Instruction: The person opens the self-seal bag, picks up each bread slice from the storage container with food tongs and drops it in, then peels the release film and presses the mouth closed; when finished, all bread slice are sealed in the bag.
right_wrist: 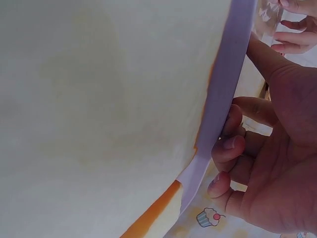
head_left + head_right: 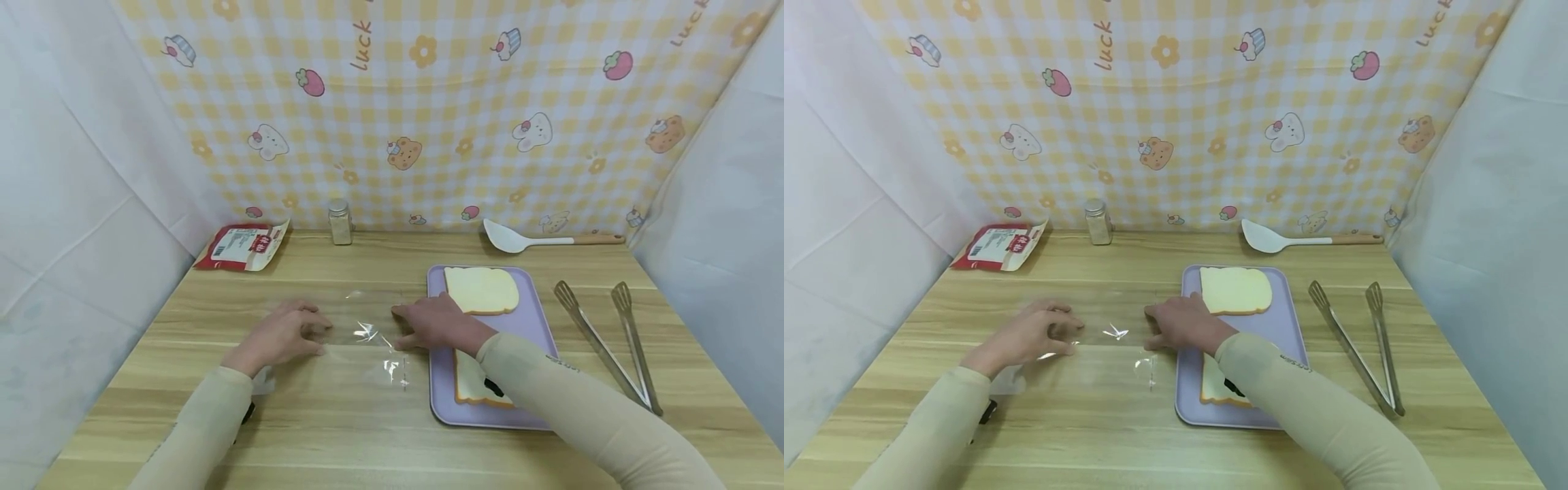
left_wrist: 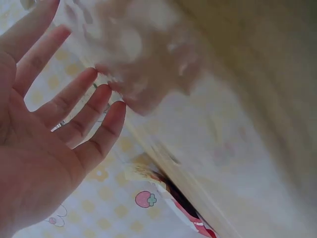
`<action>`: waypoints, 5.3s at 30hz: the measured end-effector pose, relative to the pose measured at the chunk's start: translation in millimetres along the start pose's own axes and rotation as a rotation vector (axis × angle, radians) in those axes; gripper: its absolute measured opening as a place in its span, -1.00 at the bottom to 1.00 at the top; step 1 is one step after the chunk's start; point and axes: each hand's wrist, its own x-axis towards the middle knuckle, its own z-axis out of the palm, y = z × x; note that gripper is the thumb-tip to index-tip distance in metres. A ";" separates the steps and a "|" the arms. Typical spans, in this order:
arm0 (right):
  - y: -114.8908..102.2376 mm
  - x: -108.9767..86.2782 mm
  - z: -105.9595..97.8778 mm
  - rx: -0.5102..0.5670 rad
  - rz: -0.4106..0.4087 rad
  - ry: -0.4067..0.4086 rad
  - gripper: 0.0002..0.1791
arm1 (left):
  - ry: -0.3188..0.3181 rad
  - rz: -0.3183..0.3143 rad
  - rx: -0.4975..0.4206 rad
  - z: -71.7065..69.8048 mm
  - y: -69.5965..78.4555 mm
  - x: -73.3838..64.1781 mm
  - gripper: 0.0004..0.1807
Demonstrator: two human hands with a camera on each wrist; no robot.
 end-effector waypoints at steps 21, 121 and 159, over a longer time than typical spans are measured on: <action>1.1 -1.4 -0.6 0.000 0.017 -0.008 -0.20 | 0.129 0.152 -0.075 -5.5 7.7 -3.0 -0.81; 3.4 2.7 3.5 -0.014 -0.035 0.037 -0.33 | 0.320 0.026 -0.174 -56.5 30.6 -6.2 -0.90; 5.2 -3.9 -7.2 -0.069 -0.021 0.062 -0.35 | 0.266 -0.008 -0.135 -24.5 20.0 2.8 -0.95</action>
